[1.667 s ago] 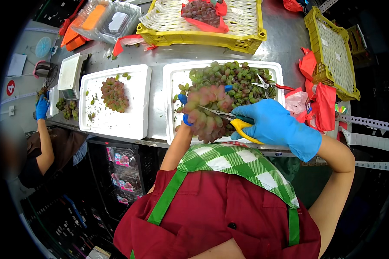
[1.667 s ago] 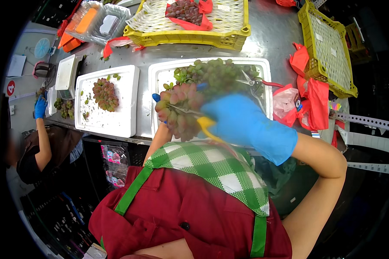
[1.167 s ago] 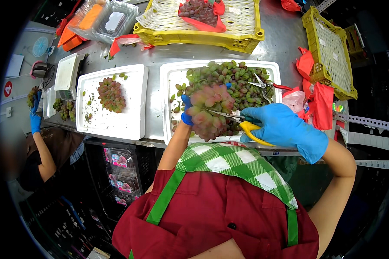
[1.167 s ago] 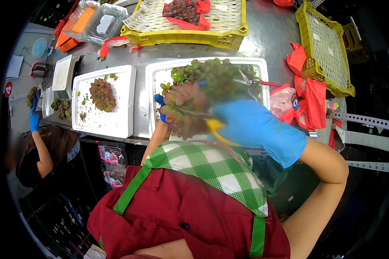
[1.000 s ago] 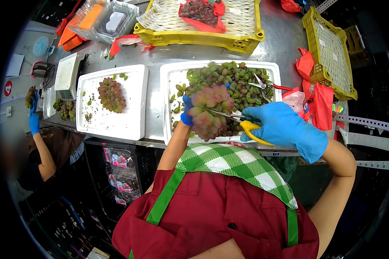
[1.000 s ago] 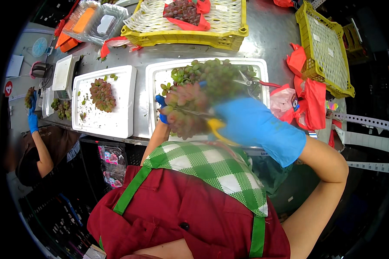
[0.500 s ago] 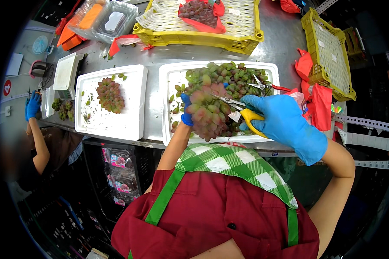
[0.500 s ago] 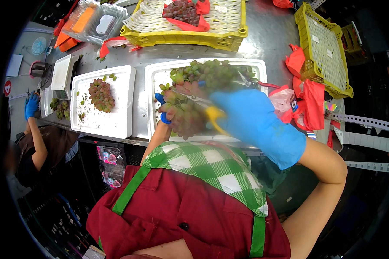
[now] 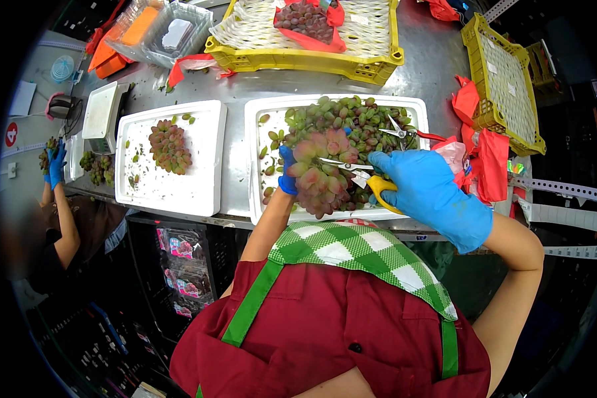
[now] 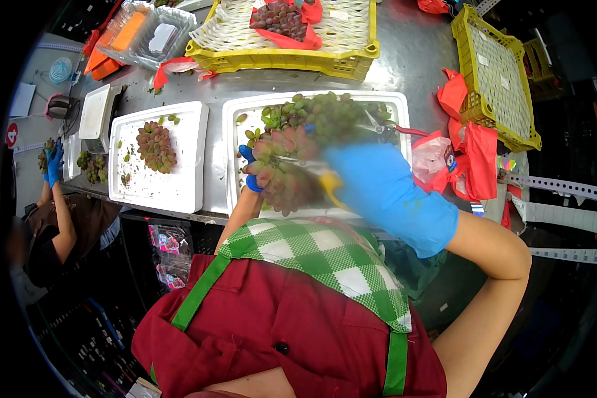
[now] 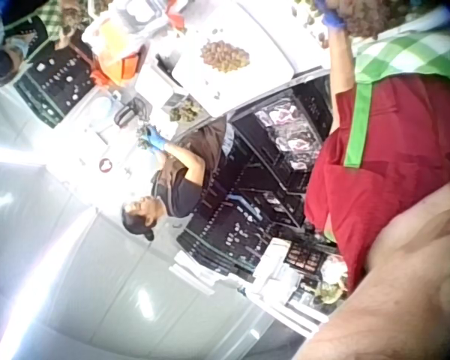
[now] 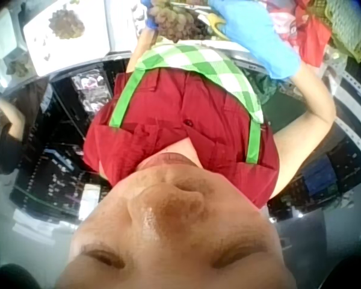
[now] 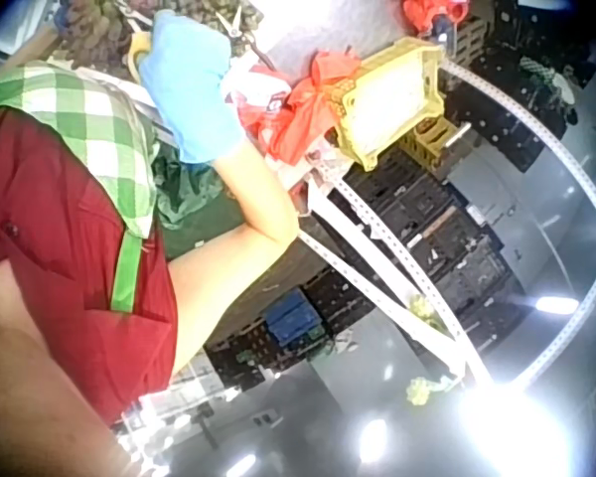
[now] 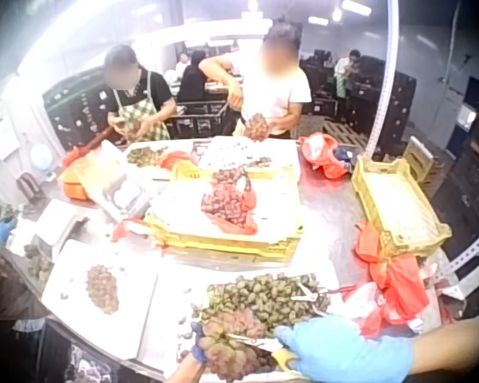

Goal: The person uses yellow-handled shears to trim individual grapes and small clusters from a large grape bunch held in the left hand. Trimmed grapes are placed into a white tray on the table. The person repeats this trimming process across multiple grape bunches throughout the clip.

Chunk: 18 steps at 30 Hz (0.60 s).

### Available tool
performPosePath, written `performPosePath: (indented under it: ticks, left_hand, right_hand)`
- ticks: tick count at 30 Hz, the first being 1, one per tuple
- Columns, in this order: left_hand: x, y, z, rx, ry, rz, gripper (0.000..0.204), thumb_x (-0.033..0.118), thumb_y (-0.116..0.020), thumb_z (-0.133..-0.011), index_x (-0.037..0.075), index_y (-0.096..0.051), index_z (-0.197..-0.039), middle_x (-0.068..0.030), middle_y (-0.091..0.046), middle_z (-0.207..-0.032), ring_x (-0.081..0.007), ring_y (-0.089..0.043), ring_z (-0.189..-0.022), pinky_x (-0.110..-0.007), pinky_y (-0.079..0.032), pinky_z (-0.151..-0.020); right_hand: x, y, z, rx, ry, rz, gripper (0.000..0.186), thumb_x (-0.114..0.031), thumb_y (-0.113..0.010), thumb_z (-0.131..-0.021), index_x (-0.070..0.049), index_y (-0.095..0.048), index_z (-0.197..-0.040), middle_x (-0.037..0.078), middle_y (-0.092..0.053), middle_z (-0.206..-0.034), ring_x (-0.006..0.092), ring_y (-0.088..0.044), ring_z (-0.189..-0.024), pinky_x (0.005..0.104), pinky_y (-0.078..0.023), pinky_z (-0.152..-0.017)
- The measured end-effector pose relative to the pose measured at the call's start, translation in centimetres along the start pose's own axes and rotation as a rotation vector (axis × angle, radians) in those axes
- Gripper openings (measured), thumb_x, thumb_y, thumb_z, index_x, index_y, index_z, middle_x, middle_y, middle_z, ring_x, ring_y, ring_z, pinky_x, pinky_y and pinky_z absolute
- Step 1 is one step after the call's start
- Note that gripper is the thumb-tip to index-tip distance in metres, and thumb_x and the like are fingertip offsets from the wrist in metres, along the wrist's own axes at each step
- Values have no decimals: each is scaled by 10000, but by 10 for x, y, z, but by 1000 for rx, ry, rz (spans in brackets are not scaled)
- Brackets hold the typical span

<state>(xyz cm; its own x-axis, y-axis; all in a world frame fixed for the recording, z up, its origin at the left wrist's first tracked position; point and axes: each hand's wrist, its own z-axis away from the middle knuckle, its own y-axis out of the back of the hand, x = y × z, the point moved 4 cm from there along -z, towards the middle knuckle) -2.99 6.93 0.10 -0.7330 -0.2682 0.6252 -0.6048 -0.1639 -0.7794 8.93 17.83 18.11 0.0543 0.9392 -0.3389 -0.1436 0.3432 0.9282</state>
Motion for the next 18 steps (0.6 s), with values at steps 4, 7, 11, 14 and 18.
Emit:
performPosePath:
  ticks: [4, 7, 11, 14, 18]
  left_hand:
    - [0, 1, 1, 1, 8, 13, 265, 155, -478, -846, 17, -450, -1071, -105, -446, -1121, -226, -439, -1052, -356, -389, -890]
    - [0, -1, 3, -1, 13, 21, 274, 153, -475, -849, 15, -448, -1084, -107, -447, -1135, -225, -442, -1063, -353, -390, -900]
    - [0, 0, 3, -8, 22, 51, 286, 151, -471, -852, 13, -446, -1101, -110, -448, -1155, -223, -446, -1078, -349, -392, -913]
    - [1, -2, 5, -31, 31, 110, 295, 150, -468, -855, 11, -444, -1114, -111, -448, -1169, -222, -449, -1090, -346, -394, -923]
    - [17, -17, 9, -175, -79, 107, 331, 143, -472, -855, 3, -440, -1153, -120, -444, -1226, -214, -450, -1124, -338, -395, -934]
  right_hand:
    - [2, 0, -2, -34, -8, 43, 374, -256, -661, -701, -113, -545, -1027, 104, -580, -702, 289, -578, -626, 404, -426, -514]
    - [-2, 6, -3, -56, -27, -24, 416, -257, -660, -700, -130, -541, -1077, 99, -593, -727, 285, -584, -638, 398, -434, -519]
    - [-7, 20, -2, -44, -22, -8, 417, -249, -654, -709, -128, -540, -1092, 98, -600, -752, 275, -589, -660, 394, -442, -537]
    - [-6, 19, 3, -83, -16, 1, 416, -248, -653, -715, -119, -541, -1094, 104, -595, -756, 279, -586, -668, 396, -443, -548]
    - [-7, 17, 6, -114, -1, -26, 432, -248, -659, -711, -105, -532, -1099, 110, -587, -762, 286, -582, -673, 396, -443, -561]
